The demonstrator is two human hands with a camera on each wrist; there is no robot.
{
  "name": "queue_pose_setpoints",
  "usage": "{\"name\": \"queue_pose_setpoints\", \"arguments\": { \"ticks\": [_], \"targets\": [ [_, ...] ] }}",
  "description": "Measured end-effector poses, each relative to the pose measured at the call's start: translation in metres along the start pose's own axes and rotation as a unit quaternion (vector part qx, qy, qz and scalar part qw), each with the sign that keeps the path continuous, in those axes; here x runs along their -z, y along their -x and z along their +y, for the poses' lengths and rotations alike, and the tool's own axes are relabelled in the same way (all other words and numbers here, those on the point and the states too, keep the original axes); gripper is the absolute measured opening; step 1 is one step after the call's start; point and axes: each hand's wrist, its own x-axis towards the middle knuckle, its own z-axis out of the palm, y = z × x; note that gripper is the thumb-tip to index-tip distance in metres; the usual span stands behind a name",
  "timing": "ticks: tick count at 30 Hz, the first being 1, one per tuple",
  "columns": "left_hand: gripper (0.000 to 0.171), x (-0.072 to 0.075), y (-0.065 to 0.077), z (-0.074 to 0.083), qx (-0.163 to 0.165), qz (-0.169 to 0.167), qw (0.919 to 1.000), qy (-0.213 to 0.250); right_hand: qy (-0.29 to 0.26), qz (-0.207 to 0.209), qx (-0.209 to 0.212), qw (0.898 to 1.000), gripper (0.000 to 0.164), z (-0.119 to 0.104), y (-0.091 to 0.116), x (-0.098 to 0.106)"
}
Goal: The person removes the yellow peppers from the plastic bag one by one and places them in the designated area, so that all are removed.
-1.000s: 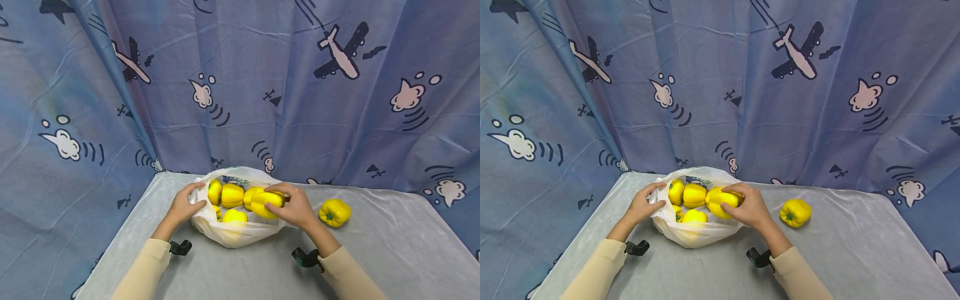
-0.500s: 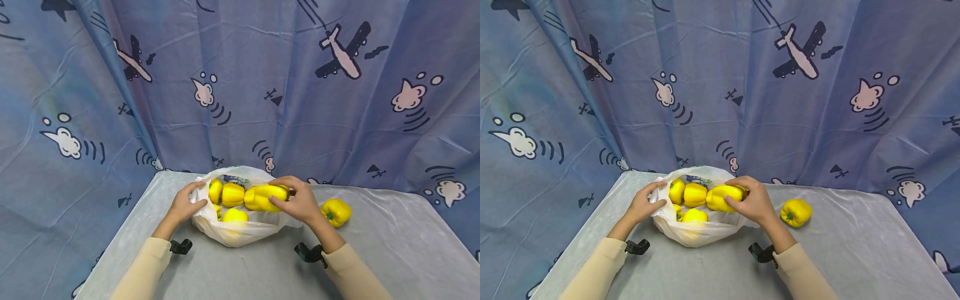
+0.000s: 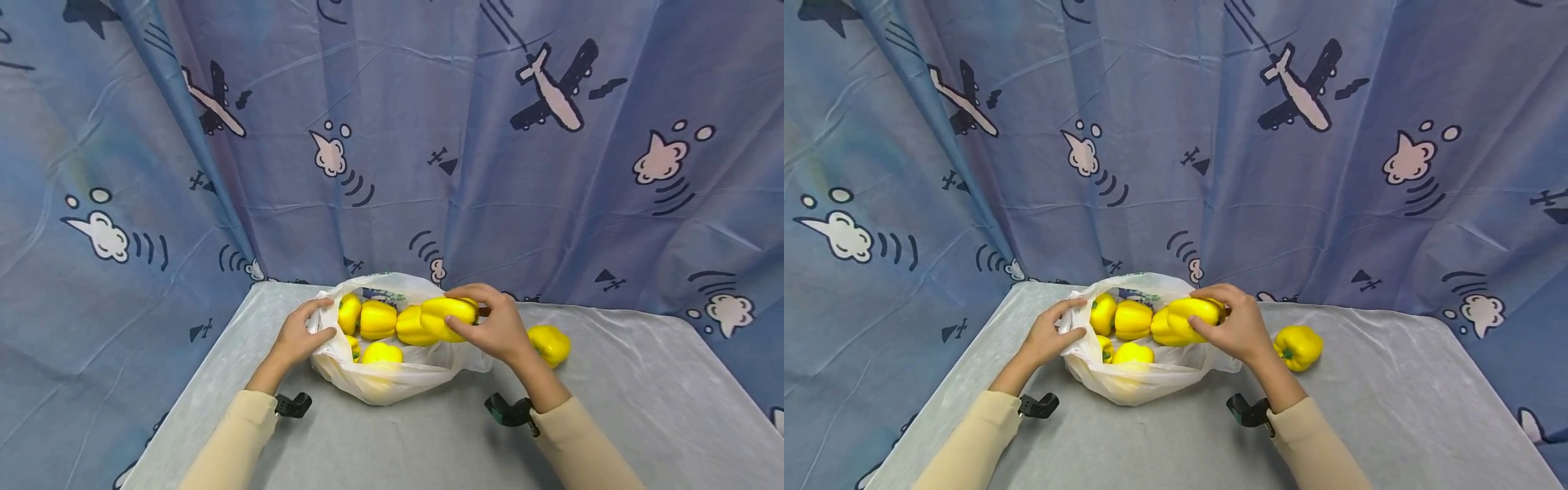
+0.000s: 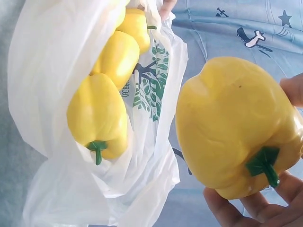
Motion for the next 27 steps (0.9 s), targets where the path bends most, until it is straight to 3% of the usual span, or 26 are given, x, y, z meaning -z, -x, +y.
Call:
{"name": "queue_pose_setpoints", "arguments": {
  "ticks": [27],
  "targets": [
    [0.054, 0.000, 0.002, 0.004, -0.011, 0.003, 0.9999, 0.012, 0.025, 0.036, -0.035, 0.998, 0.033, 0.005, 0.005, 0.027]
  ]
}}
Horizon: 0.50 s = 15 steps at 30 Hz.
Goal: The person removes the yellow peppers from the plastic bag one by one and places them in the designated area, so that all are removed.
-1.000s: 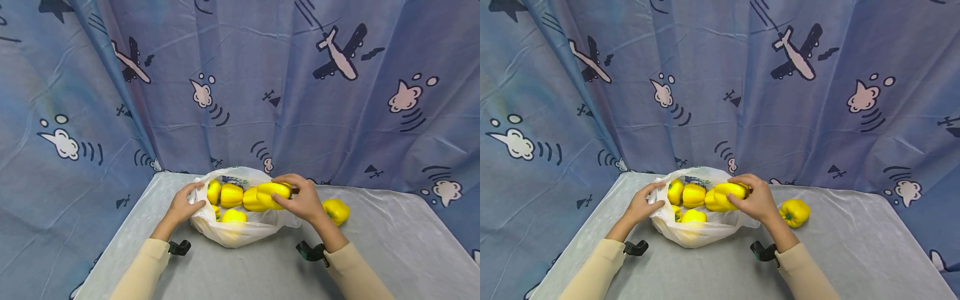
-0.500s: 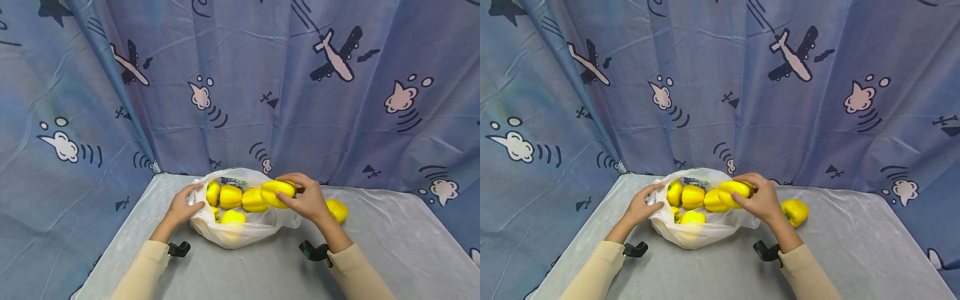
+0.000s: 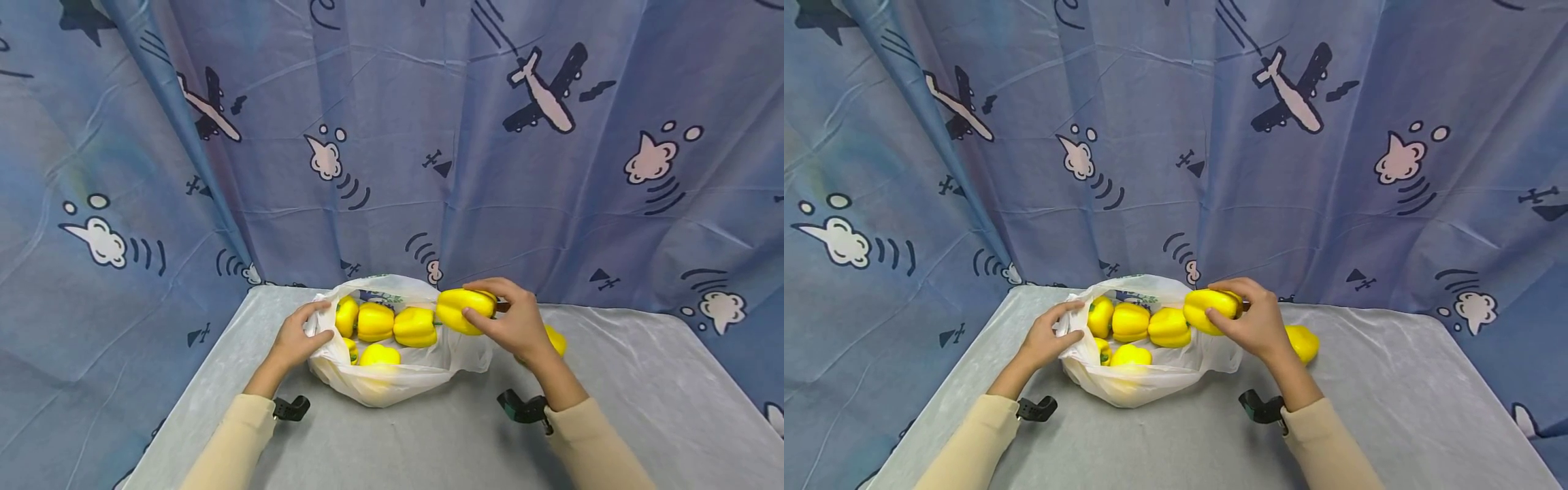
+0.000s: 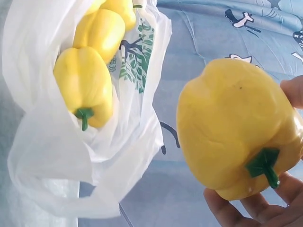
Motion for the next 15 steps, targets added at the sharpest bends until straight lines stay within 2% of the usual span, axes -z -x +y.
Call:
{"name": "queue_pose_setpoints", "arguments": {
  "ticks": [15],
  "targets": [
    [0.053, -0.002, -0.002, -0.004, -0.001, 0.003, 1.0000, -0.006, 0.011, 0.040, -0.014, 0.999, 0.033, 0.008, 0.004, 0.021]
  ]
}}
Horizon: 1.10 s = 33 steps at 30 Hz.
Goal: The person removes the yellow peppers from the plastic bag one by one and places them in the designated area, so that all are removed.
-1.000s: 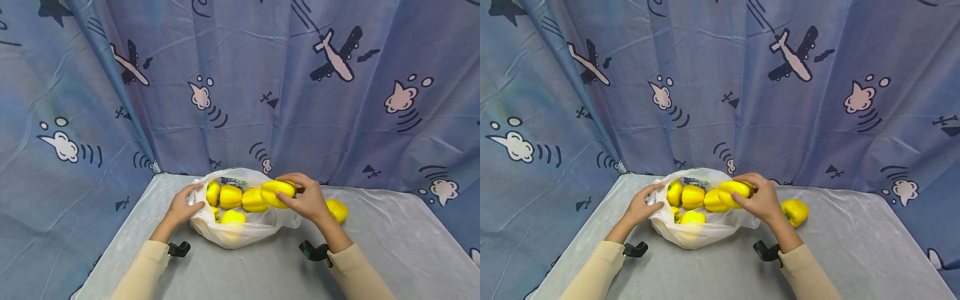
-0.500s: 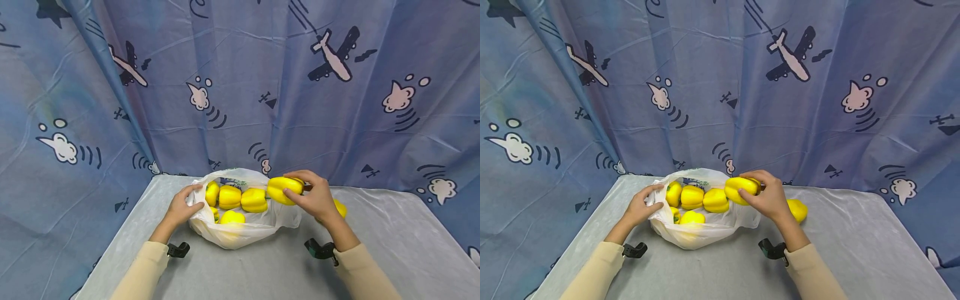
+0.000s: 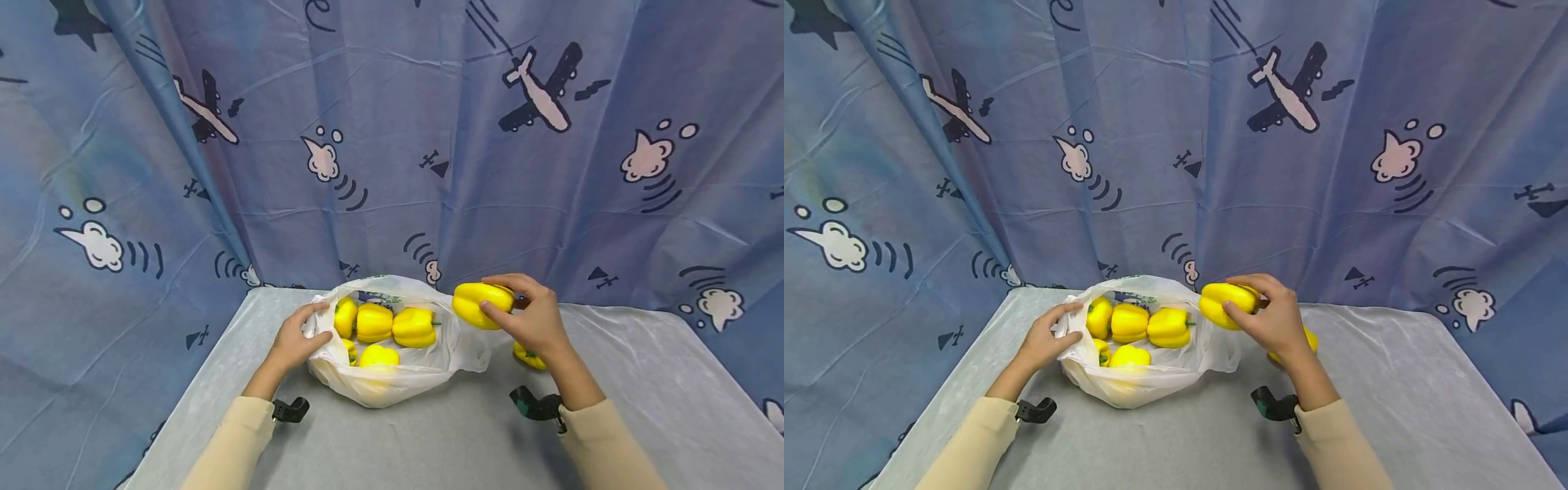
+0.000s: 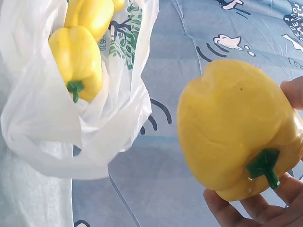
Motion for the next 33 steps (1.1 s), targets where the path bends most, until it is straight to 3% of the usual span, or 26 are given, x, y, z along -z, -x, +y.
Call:
{"name": "queue_pose_setpoints", "arguments": {
  "ticks": [19, 33],
  "targets": [
    [0.054, 0.001, -0.001, -0.003, 0.007, -0.004, 1.0000, -0.002, 0.011, 0.035, -0.006, 0.999, 0.036, 0.018, 0.003, 0.019],
    [0.055, 0.002, 0.000, -0.001, 0.019, -0.010, 0.9998, -0.002, 0.047, 0.059, -0.040, 0.996, 0.033, 0.026, 0.006, 0.032]
  ]
}}
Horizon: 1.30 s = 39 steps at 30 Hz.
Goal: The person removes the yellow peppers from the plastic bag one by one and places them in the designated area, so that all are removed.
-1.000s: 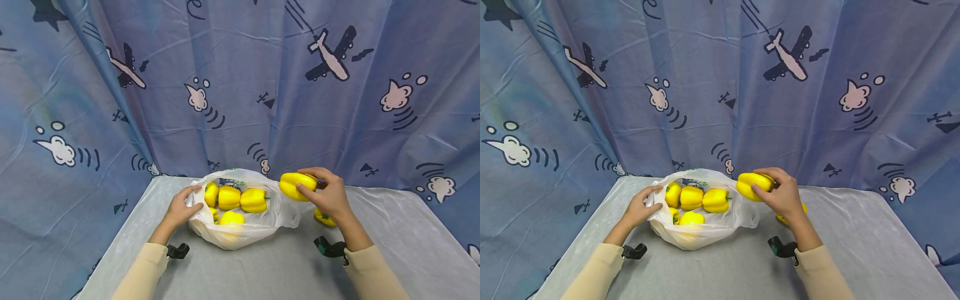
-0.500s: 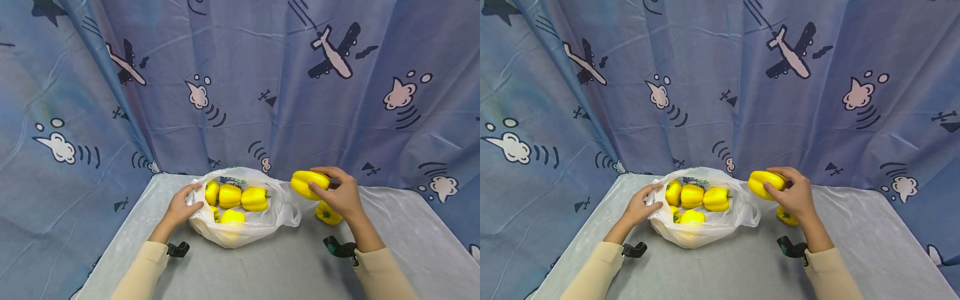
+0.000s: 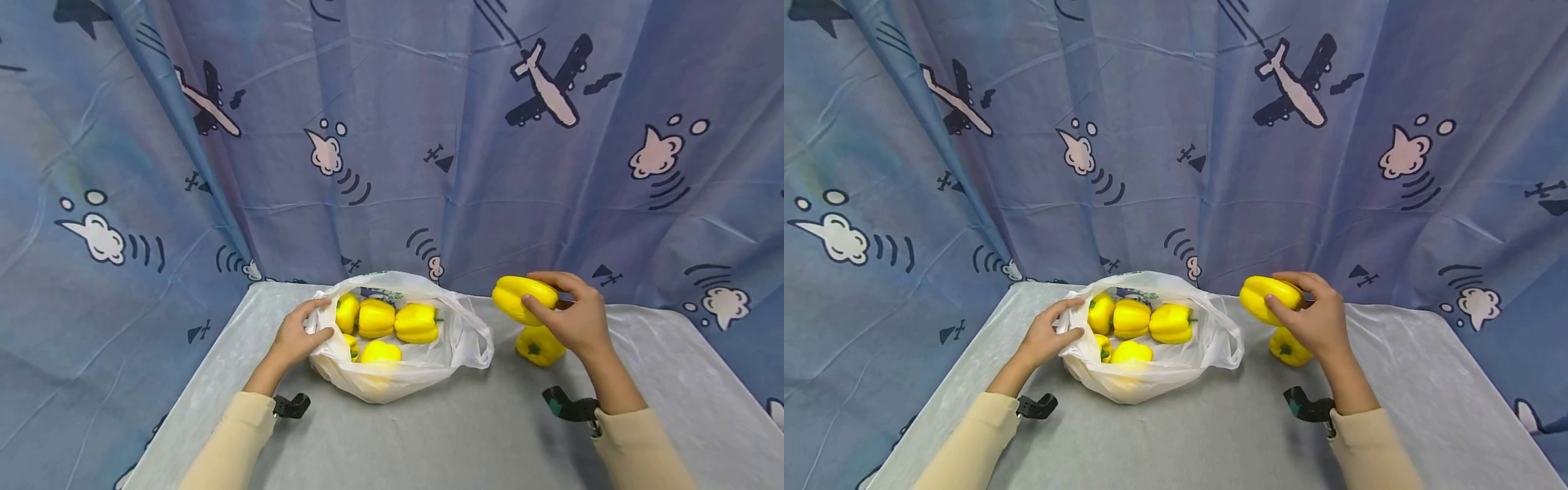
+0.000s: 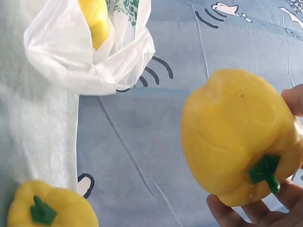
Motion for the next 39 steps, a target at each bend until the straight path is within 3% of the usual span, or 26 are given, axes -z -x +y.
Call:
{"name": "queue_pose_setpoints", "arguments": {
  "ticks": [20, 30, 39],
  "targets": [
    [0.054, -0.001, 0.001, -0.001, -0.001, -0.001, 1.0000, -0.001, 0.007, 0.053, -0.033, 0.998, 0.035, 0.019, 0.008, 0.029],
    [0.055, -0.002, 0.000, 0.000, -0.007, 0.004, 1.0000, 0.002, 0.034, 0.074, -0.087, 0.993, 0.036, 0.034, 0.017, 0.040],
    [0.055, -0.001, 0.000, -0.001, 0.005, 0.004, 1.0000, 0.007, 0.045, 0.085, -0.098, 0.990, 0.038, 0.050, 0.022, 0.045]
  ]
}}
